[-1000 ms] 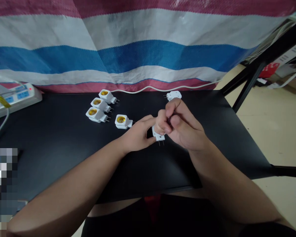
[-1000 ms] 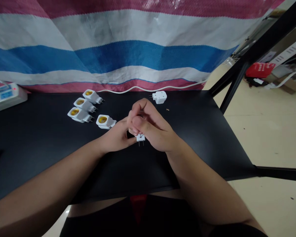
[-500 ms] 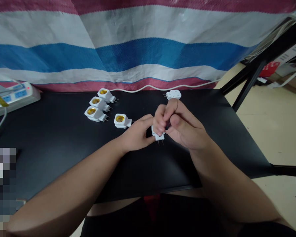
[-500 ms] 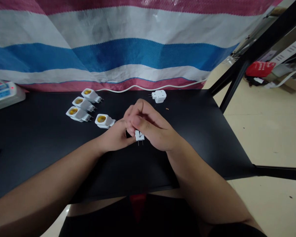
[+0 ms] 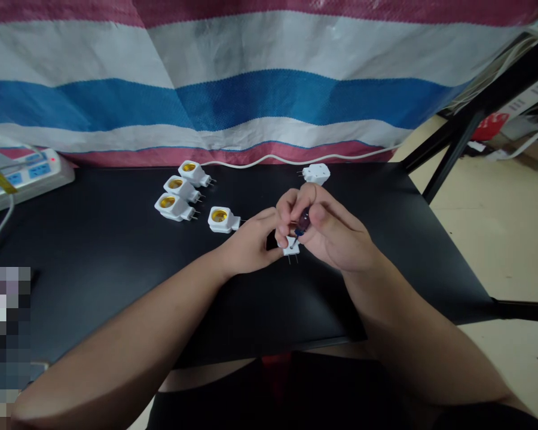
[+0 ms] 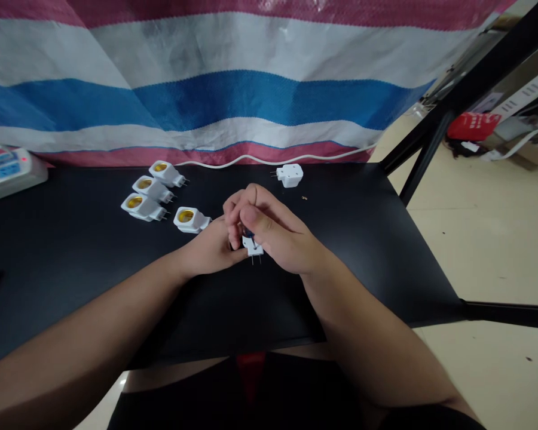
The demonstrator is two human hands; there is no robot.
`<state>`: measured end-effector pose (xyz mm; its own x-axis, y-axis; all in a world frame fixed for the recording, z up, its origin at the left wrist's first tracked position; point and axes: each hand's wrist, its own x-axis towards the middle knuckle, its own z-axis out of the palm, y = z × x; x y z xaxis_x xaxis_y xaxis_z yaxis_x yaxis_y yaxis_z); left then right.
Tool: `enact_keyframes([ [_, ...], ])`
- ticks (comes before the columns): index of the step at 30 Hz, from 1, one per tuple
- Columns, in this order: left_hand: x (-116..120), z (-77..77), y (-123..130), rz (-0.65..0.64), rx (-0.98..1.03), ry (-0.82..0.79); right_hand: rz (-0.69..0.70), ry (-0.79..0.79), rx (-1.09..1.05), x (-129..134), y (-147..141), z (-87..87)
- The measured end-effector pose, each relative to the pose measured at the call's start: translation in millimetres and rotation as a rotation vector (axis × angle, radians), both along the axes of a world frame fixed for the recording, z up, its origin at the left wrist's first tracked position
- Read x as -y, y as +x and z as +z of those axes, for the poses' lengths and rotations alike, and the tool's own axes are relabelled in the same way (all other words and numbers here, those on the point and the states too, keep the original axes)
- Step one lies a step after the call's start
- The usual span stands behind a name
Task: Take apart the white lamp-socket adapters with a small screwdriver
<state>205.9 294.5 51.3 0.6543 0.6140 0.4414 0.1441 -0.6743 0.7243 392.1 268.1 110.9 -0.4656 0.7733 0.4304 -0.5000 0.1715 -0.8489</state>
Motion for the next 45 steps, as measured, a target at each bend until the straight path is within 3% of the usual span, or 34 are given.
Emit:
enact_keyframes([
  [4, 0.7, 2.8, 0.4, 0.004, -0.035, 0.002, 0.050, -0.027, 0.016, 0.8, 3.6, 0.2],
  [8, 1.3, 3.4, 0.6, 0.018, -0.044, -0.005, 0.113, 0.041, -0.030, 2.0, 5.1, -1.8],
  [13, -0.4, -0.2, -0.2, -0.012, -0.016, 0.005, 0.053, 0.139, -0.006, 0.6, 5.6, -1.8],
  [20, 0.3, 2.5, 0.0, -0.003, -0.049, -0.019, 0.107, 0.041, -0.014, 2.7, 4.1, -1.3],
  [26, 0.8, 3.3, 0.1, -0.007, -0.022, -0.003, 0.018, 0.039, -0.043, 3.0, 1.5, 2.3],
  [31, 0.2, 1.2, -0.7, -0.001, -0.037, -0.005, 0.080, 0.037, -0.086, 3.6, 1.9, 4.2],
  [35, -0.1, 0.2, -0.8, -0.003, -0.035, 0.007, 0.022, -0.016, -0.052, 5.8, 3.4, 4.0],
  [41, -0.2, 1.4, -0.7, -0.005, -0.034, 0.031, -0.071, 0.087, 0.006, 1.3, 5.4, 0.2],
  [45, -0.1, -0.6, -1.6, -0.012, -0.030, 0.031, -0.032, 0.074, 0.031, 2.4, 7.5, 0.7],
])
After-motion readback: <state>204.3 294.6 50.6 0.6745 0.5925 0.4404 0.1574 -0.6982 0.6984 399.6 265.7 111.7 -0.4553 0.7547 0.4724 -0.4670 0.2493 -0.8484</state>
